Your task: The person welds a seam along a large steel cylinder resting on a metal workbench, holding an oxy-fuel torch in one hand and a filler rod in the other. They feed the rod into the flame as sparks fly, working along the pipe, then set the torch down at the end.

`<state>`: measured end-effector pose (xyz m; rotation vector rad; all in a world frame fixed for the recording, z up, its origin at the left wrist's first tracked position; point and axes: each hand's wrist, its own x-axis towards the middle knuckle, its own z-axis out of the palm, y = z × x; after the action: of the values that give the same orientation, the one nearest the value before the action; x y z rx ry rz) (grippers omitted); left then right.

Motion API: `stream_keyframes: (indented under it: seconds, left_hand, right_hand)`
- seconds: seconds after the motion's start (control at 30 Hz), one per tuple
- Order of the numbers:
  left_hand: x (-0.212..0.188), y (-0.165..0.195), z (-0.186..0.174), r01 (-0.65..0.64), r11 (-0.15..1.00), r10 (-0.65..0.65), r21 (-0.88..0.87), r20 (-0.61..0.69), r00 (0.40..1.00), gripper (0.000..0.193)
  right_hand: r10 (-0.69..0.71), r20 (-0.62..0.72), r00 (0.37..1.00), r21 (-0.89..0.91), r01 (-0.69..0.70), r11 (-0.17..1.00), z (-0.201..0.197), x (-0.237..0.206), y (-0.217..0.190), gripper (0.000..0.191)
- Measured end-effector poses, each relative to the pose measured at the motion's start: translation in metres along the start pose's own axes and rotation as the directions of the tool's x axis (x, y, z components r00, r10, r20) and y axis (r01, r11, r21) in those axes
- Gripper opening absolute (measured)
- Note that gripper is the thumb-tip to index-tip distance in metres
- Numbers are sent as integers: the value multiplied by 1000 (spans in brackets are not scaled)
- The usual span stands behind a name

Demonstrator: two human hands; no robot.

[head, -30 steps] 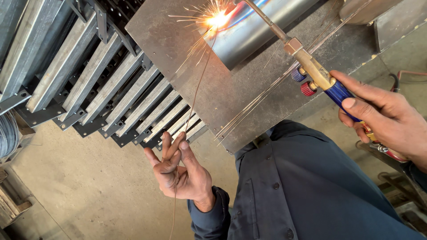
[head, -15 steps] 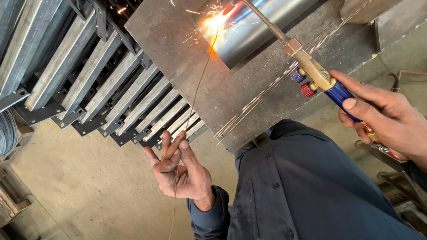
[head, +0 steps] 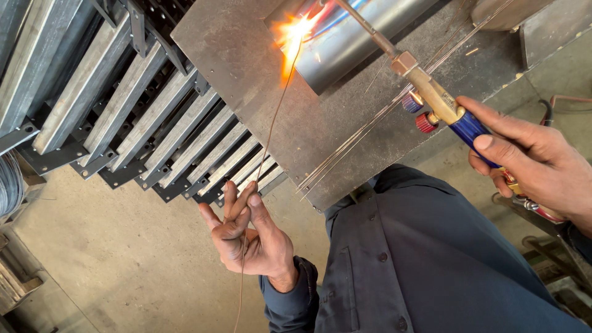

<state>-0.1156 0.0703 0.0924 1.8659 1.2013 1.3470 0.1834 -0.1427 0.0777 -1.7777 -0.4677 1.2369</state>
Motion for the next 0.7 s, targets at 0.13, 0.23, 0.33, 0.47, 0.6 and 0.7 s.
stream_keyframes:
  seconds: [0.13, 0.23, 0.33, 0.47, 0.6, 0.7]
  left_hand:
    - [3, -2, 4, 4, 1000, -4, 12, 13, 1000, 26]
    - [5, -2, 3, 8, 1000, -8, 14, 13, 1000, 26]
    - [3, -2, 3, 1, 1000, -1, 11, 17, 1000, 27]
    - [2, -3, 3, -11, 1000, 11, 0, 42, 999, 26]
    - [1, -3, 3, 4, 1000, -4, -6, 14, 1000, 26]
    - [3, -2, 2, 6, 1000, -6, -1, 16, 1000, 27]
  right_hand:
    - [14, -26, 1000, -19, -14, 1000, 1, 2, -2, 59]
    - [32, -32, 999, -12, -32, 999, 3, 1, -3, 58]
    - [14, -11, 1000, -30, -14, 999, 2, 2, -2, 58]
    - [9, -10, 1000, -25, -9, 1000, 1, 1, -1, 58]
    - [25, -28, 999, -35, -26, 999, 2, 0, 0, 58]
    - [26, -24, 999, -23, -27, 999, 2, 0, -1, 58]
